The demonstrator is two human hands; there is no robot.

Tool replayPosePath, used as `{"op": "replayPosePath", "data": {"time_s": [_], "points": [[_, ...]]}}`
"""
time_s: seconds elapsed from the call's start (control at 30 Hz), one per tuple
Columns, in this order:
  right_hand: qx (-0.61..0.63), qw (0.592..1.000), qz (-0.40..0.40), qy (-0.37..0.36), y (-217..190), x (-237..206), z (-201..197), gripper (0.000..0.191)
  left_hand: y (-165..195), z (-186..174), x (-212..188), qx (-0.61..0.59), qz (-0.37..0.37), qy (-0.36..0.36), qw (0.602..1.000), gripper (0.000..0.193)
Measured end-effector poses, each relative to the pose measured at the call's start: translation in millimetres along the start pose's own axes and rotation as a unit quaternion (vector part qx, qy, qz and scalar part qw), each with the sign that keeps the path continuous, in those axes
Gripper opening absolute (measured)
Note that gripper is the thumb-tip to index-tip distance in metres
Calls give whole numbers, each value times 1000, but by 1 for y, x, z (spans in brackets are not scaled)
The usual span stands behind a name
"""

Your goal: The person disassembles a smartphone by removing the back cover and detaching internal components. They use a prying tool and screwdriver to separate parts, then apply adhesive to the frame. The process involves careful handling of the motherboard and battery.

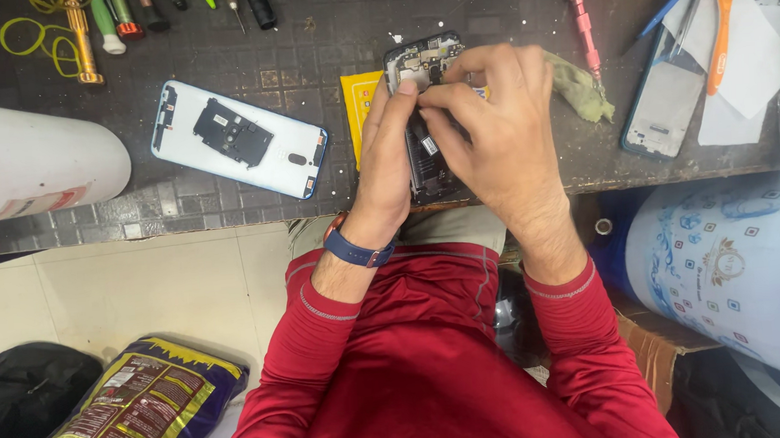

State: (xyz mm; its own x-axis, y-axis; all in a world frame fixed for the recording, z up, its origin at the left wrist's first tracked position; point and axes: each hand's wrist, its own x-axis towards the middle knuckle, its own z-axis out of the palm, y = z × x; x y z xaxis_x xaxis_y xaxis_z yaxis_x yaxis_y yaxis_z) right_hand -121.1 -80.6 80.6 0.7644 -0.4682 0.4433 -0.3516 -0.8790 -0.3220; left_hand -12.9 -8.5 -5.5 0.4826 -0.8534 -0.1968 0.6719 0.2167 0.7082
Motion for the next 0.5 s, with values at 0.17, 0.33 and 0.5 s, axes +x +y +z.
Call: {"op": "replayPosePath", "data": {"time_s": [0.17, 0.33, 0.5], "points": [[4, 999, -25, -38, 3, 5, -4, 24, 0, 0, -2, 8, -2, -14, 1000, 36], [75, 994, -9, -81, 9, 16, -8, 26, -2, -2, -3, 3, -11, -18, 1000, 36], [102, 990, -7, -98, 10, 24, -10, 22, -1, -2, -1, -3, -14, -22, 1000, 37]]}}
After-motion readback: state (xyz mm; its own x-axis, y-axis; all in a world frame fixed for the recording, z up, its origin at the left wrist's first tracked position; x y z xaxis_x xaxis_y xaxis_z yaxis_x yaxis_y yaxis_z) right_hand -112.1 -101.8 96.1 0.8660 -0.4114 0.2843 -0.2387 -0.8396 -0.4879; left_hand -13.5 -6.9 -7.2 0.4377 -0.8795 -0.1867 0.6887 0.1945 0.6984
